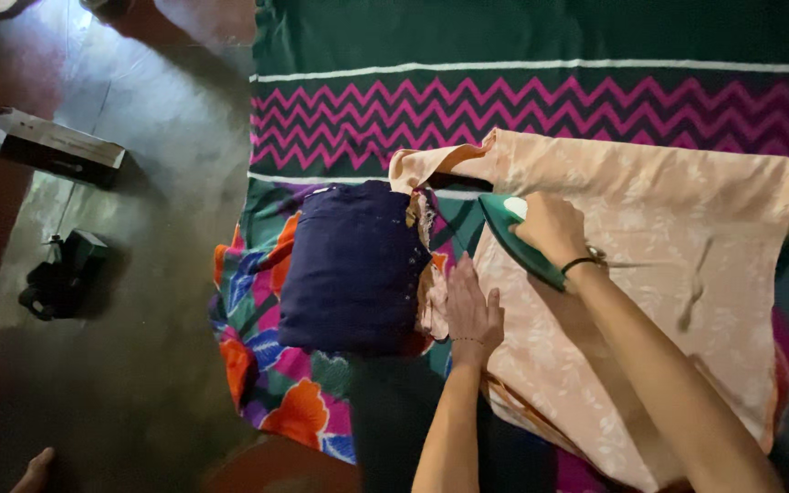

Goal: The person irons a light-colored garment on a fabric-covered surface, smooths it with their hands, and then folds it into a smaller rectangle before placing it on a stack of other items.

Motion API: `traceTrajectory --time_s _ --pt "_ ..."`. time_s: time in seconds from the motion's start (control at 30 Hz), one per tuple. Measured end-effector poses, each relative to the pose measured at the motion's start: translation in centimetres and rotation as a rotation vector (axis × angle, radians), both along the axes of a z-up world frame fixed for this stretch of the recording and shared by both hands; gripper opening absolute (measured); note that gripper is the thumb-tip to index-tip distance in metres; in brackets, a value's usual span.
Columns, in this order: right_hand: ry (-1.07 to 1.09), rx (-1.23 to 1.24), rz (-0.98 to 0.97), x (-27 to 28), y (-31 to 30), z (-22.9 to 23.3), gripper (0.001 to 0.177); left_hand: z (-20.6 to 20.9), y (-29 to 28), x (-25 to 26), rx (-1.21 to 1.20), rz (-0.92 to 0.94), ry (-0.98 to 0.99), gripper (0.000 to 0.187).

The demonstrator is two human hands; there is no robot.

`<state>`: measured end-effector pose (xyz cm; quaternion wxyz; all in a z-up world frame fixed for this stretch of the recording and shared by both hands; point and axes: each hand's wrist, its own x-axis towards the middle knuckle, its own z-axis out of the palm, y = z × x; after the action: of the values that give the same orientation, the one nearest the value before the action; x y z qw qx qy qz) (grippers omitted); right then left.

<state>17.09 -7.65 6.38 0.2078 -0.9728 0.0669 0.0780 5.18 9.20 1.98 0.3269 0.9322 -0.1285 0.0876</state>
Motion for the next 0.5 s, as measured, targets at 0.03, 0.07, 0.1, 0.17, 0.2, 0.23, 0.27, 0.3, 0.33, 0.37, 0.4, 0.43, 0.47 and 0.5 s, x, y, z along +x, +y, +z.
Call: traceTrajectory --time_s 0.03,0.07,0.1,0.17,0.2,0.23,0.27,0.3,0.33,0.37,0.4,0.43,0.47,0.5 --pt "0.002 0.028 0.020 -0.2 -0.1 0.1 0.037 0.0 0.1 -0.3 -0.160 0.091 0.153 0.071" --pt "0.004 0.056 0.039 -0.5 -0.1 0.0 0.037 -0.4 0.2 -0.4 -0.321 0.182 0.306 0.074" --pt "0.004 0.055 0.040 -1.2 -0.1 -0.3 0.037 -1.4 0.2 0.1 -0.322 0.183 0.306 0.074" --pt "0.067 -0.006 0.174 -4.3 0.1 -1.5 0.030 -4.8 0.2 1.4 -0.930 0.336 0.333 0.069" --pt "0.159 -0.048 0.198 -5.8 0.2 -2.2 0.029 -6.9 0.5 1.6 -0.929 0.332 0.332 0.069" --pt "0.246 -0.089 0.216 -7.1 0.4 -2.9 0.028 -8.8 0.9 1.9 -0.874 0.277 0.063 0.068" --pt "0.238 -0.089 0.206 -8.7 0.8 -3.5 0.028 -10.5 1.1 2.2 -0.812 0.218 -0.202 0.067" --pt "0.121 -0.062 0.300 -10.4 1.0 -3.9 0.030 -11.8 0.9 2.1 -0.824 0.210 -0.206 0.067" --pt "0.005 -0.036 0.396 -11.1 1.0 -4.2 0.033 -12.5 1.1 2.0 -0.904 0.267 -0.131 0.058" --pt "0.009 -0.044 0.391 -11.3 0.8 -4.3 0.033 -12.9 1.2 1.6 -0.980 0.327 -0.043 0.059" --pt "-0.004 -0.044 0.376 -11.2 0.8 -4.3 0.030 -13.0 1.0 1.4 -0.987 0.323 -0.037 0.059" --pt "-0.027 -0.039 0.361 -10.5 0.9 -4.2 0.026 -12.6 1.2 2.0 -1.174 0.286 -0.036 0.059" --pt "-0.033 -0.041 0.355 -9.2 0.8 -3.9 0.026 -12.0 1.4 2.6 -1.359 0.247 -0.033 0.061" --pt "0.035 -0.056 0.306 -8.1 0.4 -3.6 0.029 -11.1 1.3 2.2 -1.363 0.254 -0.028 0.061"
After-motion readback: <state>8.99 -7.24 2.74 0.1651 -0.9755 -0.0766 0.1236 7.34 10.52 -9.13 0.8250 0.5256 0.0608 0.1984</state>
